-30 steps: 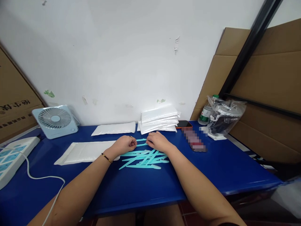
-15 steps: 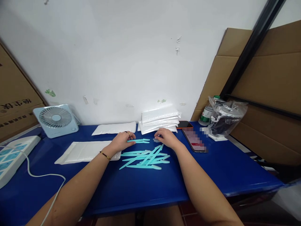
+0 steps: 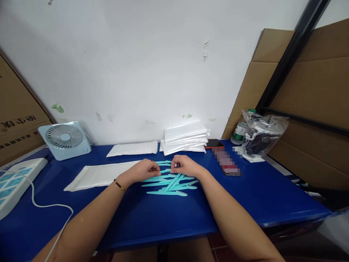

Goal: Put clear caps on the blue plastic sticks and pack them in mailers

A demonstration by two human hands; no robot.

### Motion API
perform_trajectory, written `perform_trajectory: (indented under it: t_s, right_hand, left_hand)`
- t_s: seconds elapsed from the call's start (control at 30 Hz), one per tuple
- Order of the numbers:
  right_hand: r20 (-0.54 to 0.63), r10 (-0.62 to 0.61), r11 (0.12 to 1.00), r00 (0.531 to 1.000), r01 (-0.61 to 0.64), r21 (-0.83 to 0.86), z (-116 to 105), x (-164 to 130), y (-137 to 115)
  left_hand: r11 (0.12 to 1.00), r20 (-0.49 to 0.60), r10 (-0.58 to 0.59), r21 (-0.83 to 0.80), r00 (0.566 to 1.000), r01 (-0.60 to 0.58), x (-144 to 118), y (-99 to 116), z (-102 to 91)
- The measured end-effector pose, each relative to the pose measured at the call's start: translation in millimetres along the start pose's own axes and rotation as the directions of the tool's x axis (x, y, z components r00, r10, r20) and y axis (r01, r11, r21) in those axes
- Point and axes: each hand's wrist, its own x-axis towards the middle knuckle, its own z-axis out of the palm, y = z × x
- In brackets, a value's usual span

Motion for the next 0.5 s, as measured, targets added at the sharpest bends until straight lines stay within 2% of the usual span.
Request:
perform_trajectory:
  t_s: [0.13, 0.27, 0.37, 0.5]
  right_hand:
    - [-0.122, 0.049, 0.998, 0.991, -0.055, -0.042, -10.8, -3.3, 20.5]
    - [-0.216, 0.141, 0.979, 0.966, -0.168, -0.115, -21.4, -6.6, 42.0]
    - [-0.223, 0.113, 0.984, 0.968, -0.141, -0.113, -25.2, -9.1, 41.4]
    - [-0.065, 0.056, 0.998, 0.996, -0.058, -0.035, -17.5, -9.0, 21.6]
  left_hand:
    - [0.988, -0.193, -0.038, 0.139, 0.981, 0.066, 9.1, -8.2, 1.4]
    - [0.973, -0.248, -0.105, 0.175, 0.963, 0.151, 13.2, -19.7, 3.5]
    - [0.982, -0.225, -0.094, 0.139, 0.97, 0.128, 10.3, -20.3, 4.6]
    - [0.995, -0.062, -0.048, 0.084, 0.997, 0.053, 4.7, -8.8, 5.9]
